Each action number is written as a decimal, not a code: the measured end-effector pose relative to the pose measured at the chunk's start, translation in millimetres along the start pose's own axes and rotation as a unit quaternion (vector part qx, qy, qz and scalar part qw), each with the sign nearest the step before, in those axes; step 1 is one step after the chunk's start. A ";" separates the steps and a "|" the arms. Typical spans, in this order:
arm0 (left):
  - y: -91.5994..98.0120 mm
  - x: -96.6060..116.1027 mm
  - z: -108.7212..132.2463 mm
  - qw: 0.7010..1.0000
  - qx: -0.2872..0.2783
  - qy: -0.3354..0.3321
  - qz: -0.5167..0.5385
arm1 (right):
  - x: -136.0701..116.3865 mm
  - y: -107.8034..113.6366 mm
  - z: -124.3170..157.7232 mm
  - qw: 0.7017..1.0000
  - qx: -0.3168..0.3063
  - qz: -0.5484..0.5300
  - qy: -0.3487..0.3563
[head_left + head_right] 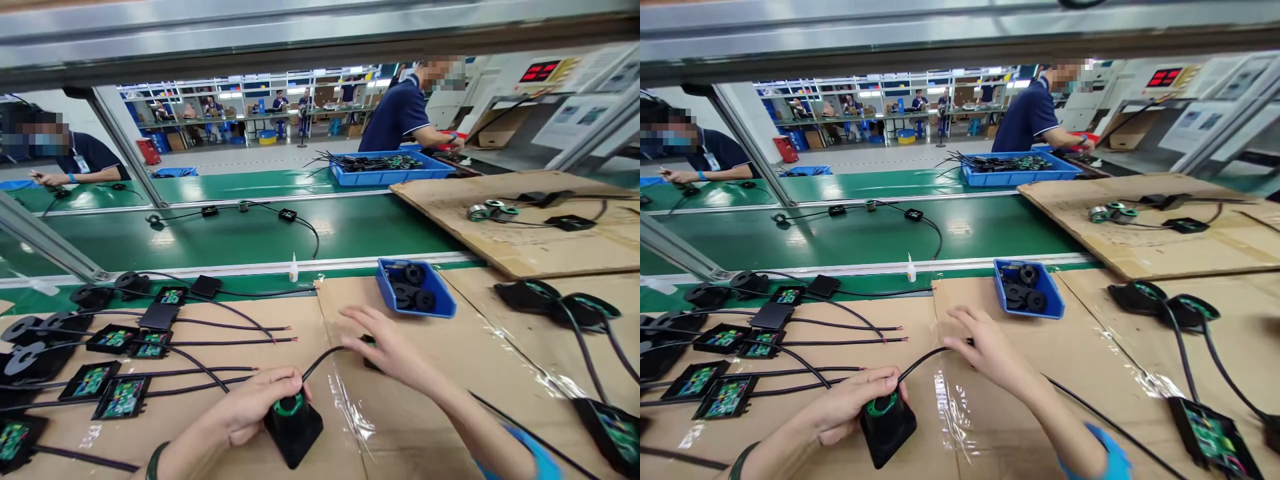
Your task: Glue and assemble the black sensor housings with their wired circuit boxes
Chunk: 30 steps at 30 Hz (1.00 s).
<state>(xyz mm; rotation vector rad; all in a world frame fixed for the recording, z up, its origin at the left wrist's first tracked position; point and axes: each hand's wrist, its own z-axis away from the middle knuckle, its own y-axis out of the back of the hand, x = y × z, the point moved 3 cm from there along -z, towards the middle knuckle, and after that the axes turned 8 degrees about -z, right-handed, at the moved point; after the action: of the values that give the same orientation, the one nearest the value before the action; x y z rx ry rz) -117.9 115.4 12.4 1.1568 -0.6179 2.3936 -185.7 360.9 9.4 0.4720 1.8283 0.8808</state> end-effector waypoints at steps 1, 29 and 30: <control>-1.0 1.6 -0.7 1.000 0.017 -0.015 -0.018 | -6.0 -4.6 -23.7 1.000 0.001 -0.020 0.007; -19.2 3.4 36.9 0.897 0.129 -0.156 -0.393 | -47.5 -30.4 127.5 0.656 0.200 -0.664 -0.297; -20.3 2.3 37.2 0.894 0.133 -0.156 -0.399 | -47.1 -36.2 132.6 0.644 0.203 -0.674 -0.301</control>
<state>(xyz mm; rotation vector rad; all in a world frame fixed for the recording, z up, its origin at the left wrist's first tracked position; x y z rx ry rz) -85.3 111.9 39.3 1.5429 0.1226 1.6189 -43.3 353.0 -18.2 -0.3752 1.1788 -0.6919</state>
